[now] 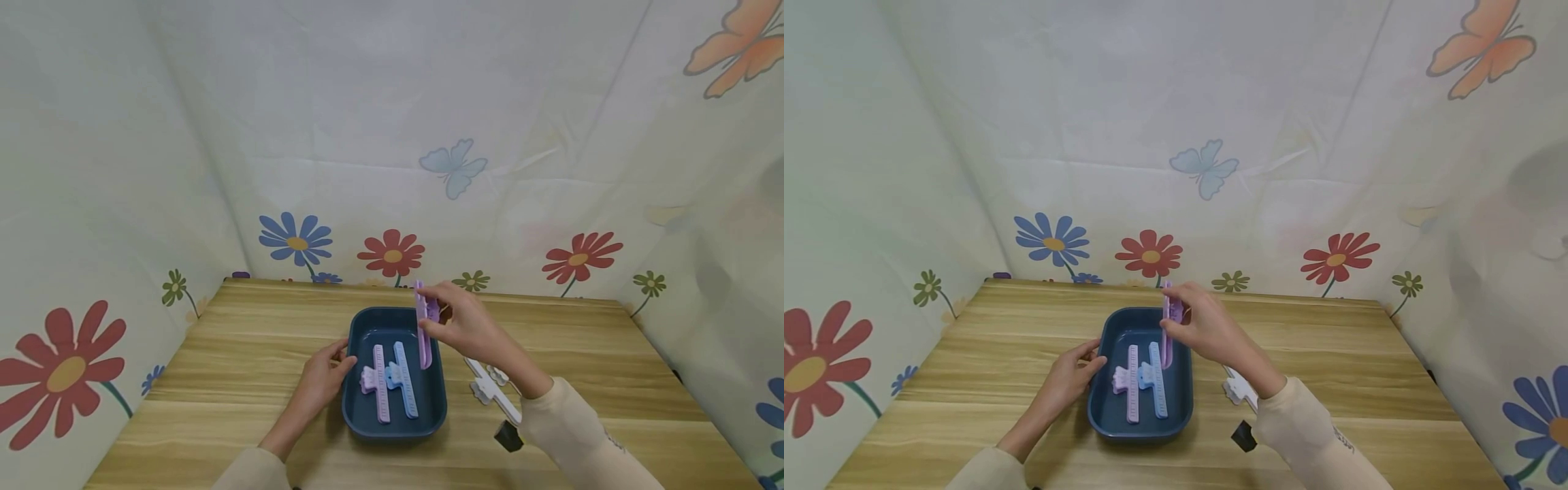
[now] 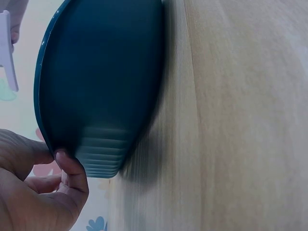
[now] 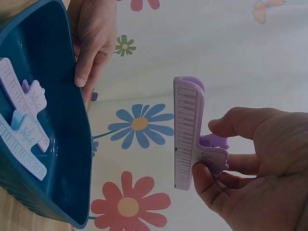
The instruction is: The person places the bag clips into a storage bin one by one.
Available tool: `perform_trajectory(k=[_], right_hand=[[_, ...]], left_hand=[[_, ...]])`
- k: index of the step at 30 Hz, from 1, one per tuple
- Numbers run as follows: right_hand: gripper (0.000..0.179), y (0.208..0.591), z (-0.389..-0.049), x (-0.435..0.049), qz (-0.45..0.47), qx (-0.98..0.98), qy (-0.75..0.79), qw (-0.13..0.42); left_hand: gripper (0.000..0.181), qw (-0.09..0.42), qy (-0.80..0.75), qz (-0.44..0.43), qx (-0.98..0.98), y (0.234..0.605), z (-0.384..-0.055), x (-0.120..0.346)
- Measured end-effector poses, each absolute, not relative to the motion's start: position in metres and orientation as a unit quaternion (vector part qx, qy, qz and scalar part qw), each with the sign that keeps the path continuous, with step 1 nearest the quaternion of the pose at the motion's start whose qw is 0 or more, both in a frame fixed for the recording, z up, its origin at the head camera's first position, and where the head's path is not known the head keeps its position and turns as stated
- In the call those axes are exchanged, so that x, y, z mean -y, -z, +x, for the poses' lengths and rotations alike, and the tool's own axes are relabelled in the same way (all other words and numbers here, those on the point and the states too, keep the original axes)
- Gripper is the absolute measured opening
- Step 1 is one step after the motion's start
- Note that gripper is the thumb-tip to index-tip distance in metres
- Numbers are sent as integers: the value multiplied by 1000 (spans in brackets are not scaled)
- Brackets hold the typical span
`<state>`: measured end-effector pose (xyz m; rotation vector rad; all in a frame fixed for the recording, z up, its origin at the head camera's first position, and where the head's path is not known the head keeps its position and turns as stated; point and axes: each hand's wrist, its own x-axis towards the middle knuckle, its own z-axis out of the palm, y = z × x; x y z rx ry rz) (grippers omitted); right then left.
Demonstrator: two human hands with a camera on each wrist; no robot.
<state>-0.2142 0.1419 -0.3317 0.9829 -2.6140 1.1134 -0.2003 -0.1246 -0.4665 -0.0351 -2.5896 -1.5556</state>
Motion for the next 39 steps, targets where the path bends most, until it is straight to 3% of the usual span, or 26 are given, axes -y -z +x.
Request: perform_trajectory(k=[39], right_hand=[[45, 398, -230, -151, 303, 894, -329, 13]], left_hand=[[39, 62, 511, -15, 857, 467, -200, 125]])
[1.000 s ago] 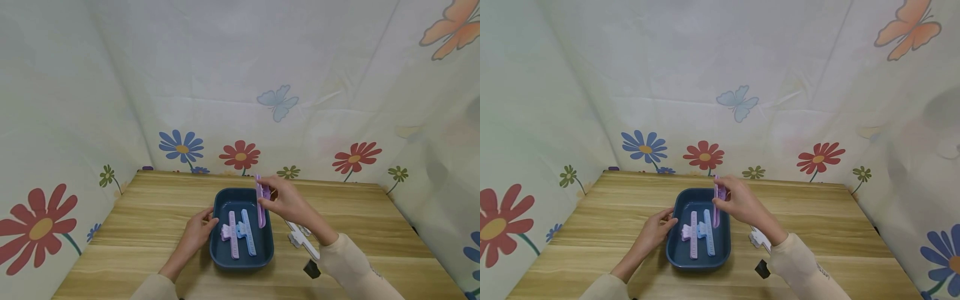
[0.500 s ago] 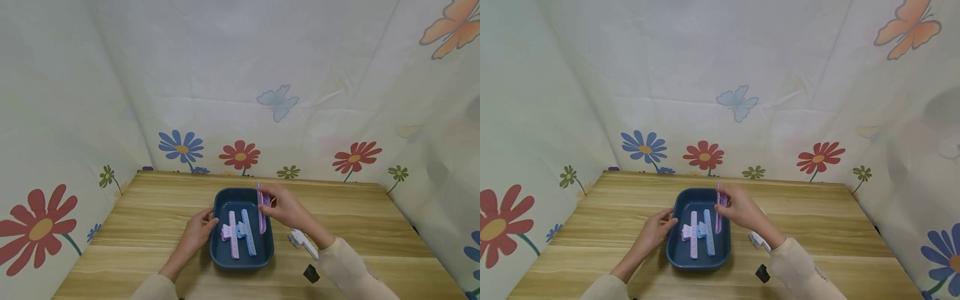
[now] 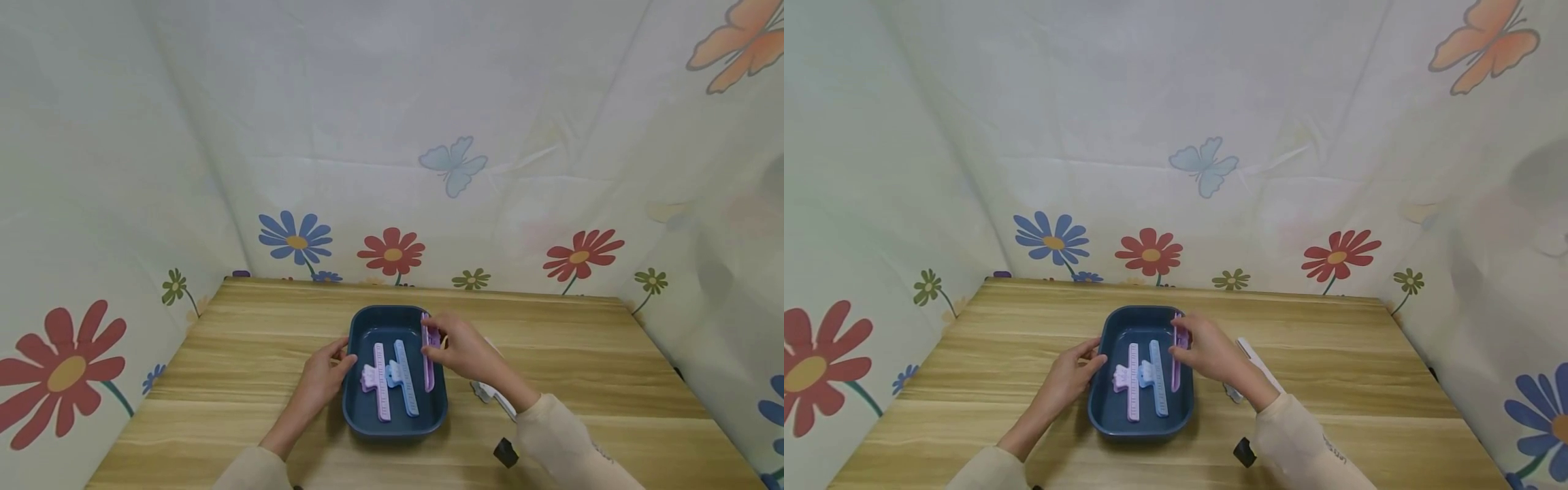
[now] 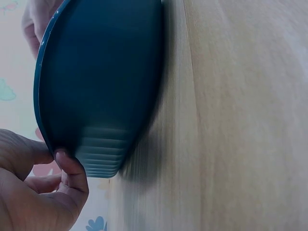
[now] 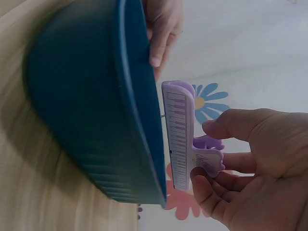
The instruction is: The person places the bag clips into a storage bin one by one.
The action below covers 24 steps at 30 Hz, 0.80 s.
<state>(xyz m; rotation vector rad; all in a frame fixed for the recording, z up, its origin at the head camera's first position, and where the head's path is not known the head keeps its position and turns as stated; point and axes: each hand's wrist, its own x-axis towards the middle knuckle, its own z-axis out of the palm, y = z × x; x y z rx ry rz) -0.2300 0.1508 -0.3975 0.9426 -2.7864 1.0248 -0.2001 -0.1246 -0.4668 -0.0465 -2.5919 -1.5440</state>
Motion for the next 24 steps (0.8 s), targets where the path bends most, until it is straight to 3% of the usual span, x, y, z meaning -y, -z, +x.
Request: perform_trajectory(k=[24], right_hand=[[41, 420, -229, -148, 281, 916, -286, -4]], left_hand=[[39, 60, 509, -9, 859, 465, -199, 124]])
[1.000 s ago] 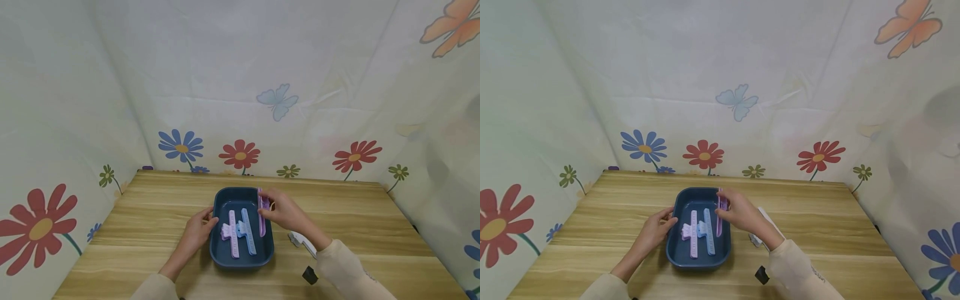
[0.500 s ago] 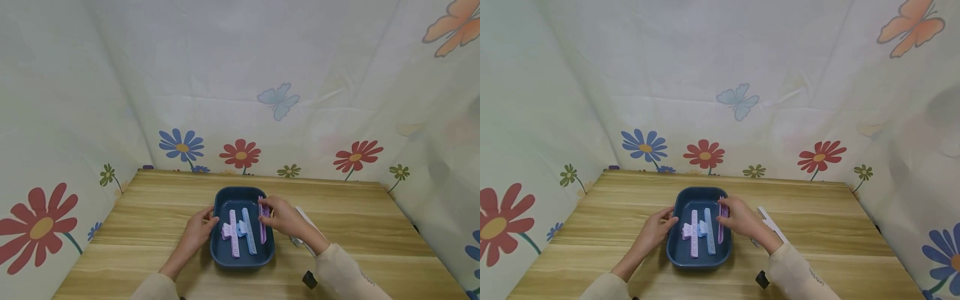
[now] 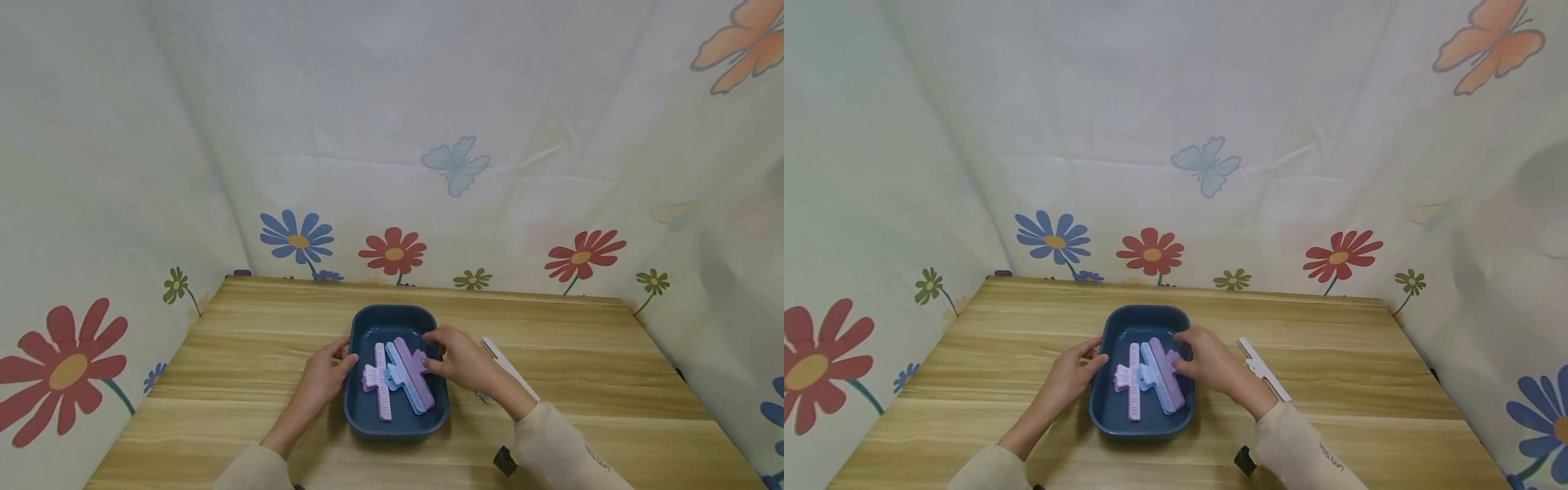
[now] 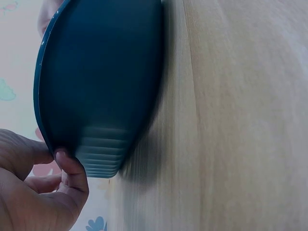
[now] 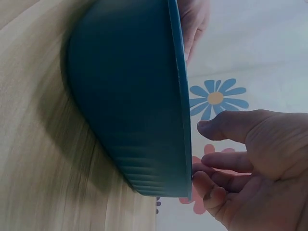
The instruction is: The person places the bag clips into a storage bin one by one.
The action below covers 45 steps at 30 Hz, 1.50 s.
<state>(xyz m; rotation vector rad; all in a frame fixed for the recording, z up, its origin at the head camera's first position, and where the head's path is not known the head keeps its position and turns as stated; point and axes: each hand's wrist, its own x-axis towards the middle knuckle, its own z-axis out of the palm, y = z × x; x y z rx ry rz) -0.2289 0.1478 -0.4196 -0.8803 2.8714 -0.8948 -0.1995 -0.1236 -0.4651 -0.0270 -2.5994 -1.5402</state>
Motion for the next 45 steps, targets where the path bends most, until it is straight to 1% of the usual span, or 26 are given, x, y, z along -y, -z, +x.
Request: perform_trajectory(k=[13, 20, 26, 32, 41, 45], right_hand=[[39, 422, -228, -150, -290, -911, 293, -18], [38, 419, -226, -150, -291, -907, 305, -10], [38, 409, -223, -150, -286, -905, 314, 1], [37, 399, -221, -151, -281, -906, 316, 1], [36, 382, -220, -156, -297, -903, 309, -29], [36, 373, -222, -160, -287, -905, 313, -29]], left_hand=[[39, 63, 507, -14, 860, 464, -199, 123], [39, 64, 503, -15, 862, 461, -198, 123], [39, 61, 494, -14, 867, 459, -198, 122], [38, 67, 484, -20, 872, 459, -198, 121], [40, 54, 470, -16, 881, 457, -200, 121], [41, 47, 467, -11, 883, 456, -200, 121]])
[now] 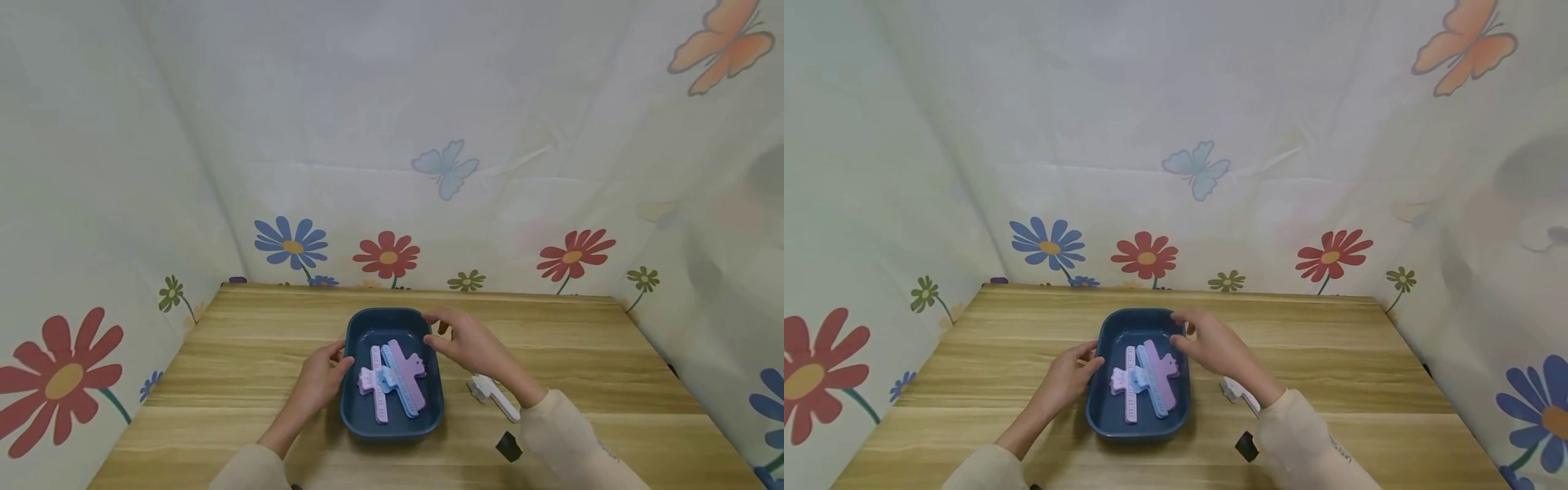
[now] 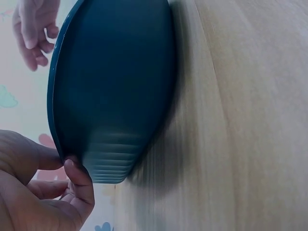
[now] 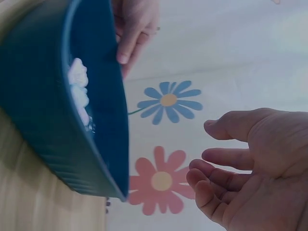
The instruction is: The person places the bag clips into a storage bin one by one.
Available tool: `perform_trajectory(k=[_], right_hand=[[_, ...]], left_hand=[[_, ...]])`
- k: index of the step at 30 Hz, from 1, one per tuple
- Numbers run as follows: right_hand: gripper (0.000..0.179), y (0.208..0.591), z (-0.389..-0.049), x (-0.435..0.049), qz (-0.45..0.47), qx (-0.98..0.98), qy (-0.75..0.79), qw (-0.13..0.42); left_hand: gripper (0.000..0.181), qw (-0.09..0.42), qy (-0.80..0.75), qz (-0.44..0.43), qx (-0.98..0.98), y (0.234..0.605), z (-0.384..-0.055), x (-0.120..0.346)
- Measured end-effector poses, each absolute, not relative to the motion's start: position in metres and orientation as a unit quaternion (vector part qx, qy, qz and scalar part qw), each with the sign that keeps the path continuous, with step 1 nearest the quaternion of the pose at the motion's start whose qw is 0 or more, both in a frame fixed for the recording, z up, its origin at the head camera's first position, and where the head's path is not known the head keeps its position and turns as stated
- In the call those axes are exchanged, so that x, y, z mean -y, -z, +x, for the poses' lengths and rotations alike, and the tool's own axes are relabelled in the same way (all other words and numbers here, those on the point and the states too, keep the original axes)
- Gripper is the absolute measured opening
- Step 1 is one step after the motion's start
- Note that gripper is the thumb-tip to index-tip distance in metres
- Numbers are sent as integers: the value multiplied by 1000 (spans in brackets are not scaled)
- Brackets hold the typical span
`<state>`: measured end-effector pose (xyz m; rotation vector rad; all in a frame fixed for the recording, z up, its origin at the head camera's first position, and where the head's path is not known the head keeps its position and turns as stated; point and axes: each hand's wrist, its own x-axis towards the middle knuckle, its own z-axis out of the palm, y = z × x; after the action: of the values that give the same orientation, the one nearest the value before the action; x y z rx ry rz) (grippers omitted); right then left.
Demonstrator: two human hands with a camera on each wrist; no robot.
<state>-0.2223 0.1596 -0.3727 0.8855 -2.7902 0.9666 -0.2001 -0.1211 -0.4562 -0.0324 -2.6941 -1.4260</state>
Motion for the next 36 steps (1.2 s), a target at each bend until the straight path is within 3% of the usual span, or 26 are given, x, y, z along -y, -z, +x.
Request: perform_trajectory(k=[8, 15, 36], right_hand=[[35, 355, -226, -170, 308, 894, -319, 66], [34, 343, -227, -180, 320, 884, -326, 103], [37, 303, -222, -212, 297, 885, -330, 141]], left_hand=[[42, 32, 460, 5, 887, 453, -200, 120], [40, 49, 464, -9, 884, 452, -200, 120], [41, 40, 464, -16, 885, 452, -203, 123]])
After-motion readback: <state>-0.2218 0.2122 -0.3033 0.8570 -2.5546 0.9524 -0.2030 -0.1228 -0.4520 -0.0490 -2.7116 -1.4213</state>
